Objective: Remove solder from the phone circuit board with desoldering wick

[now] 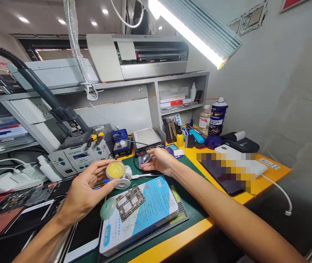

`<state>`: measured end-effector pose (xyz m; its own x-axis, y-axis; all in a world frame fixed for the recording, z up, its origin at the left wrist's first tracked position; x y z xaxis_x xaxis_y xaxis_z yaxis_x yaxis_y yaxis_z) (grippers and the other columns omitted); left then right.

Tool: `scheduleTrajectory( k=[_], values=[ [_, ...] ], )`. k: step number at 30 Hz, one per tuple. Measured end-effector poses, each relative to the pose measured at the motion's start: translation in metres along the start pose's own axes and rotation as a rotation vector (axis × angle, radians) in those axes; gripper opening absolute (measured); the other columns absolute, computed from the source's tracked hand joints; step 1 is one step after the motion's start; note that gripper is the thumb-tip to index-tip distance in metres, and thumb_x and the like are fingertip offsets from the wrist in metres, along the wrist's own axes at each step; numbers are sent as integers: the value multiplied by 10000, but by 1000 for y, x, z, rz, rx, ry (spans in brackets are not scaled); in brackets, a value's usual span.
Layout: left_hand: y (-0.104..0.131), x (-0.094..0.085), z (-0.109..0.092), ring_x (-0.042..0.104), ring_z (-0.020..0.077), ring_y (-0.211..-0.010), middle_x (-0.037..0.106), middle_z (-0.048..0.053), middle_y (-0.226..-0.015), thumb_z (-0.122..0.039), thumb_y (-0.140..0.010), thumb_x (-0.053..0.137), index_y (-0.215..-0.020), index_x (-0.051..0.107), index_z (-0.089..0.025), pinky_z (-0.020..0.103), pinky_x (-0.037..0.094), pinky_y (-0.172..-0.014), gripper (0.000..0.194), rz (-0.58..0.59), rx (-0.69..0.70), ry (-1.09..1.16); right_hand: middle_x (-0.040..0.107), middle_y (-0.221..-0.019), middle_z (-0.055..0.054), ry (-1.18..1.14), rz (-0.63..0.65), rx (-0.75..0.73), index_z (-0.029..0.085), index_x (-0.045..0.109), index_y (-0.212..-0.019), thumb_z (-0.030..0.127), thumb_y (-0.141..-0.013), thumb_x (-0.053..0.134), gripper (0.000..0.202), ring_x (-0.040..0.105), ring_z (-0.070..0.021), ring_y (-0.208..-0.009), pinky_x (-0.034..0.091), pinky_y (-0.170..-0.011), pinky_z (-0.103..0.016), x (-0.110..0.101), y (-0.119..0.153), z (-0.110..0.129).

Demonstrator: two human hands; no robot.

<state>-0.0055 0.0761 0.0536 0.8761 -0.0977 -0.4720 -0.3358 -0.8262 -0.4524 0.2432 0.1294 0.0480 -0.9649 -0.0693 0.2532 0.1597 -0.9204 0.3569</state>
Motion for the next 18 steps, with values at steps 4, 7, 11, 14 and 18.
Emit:
scheduleTrajectory(
  k=[4,7,11,14,18],
  values=[
    [6,-10,3,723,267,-1123,718,94,-1275,-414,-923,784,-1318,629,-191,514,588,-1021,479,-49,-37,-24,692,-1312,-108,195,-54,-19,175,651,-1331,341,-1028,690,348,723,-259,-1072,630,-889,-464,-9,1,3],
    [15,-18,3,753,273,-1107,754,84,-1258,-480,-840,832,-1294,639,-227,435,619,-1019,554,-101,-72,-42,689,-1323,-108,377,-136,-60,180,659,-1322,333,-1025,693,336,718,-262,-1088,624,-905,-470,-23,2,8],
    [28,-27,2,755,261,-1141,764,50,-1278,-507,-834,805,-1282,643,-266,357,628,-1025,534,-200,-119,-58,688,-1335,-104,559,-265,-157,197,681,-1289,327,-1033,680,287,711,-257,-1098,619,-923,-462,-48,9,24],
    [32,-30,6,771,255,-1114,786,24,-1230,-505,-774,843,-1218,672,-290,321,631,-1015,522,-246,-129,-63,697,-1318,-96,628,-370,-258,192,688,-1276,327,-1029,687,282,716,-258,-1083,624,-910,-454,-68,15,38],
    [36,-28,15,787,268,-1079,793,20,-1204,-532,-744,854,-1197,671,-304,286,658,-938,539,-324,-135,-47,700,-1311,-86,635,-570,-456,178,693,-1270,341,-1018,700,299,716,-278,-1090,624,-905,-457,-86,14,50]
  ],
)
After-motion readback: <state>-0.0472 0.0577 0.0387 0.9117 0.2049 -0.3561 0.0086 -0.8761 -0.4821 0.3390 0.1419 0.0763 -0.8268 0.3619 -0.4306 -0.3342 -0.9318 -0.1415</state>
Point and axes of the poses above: each hand's wrist, its own y-axis away from the middle knuckle, its own x-axis out of the palm, z = x × y, the point moved 1 cm from there along -y, towards the middle knuckle
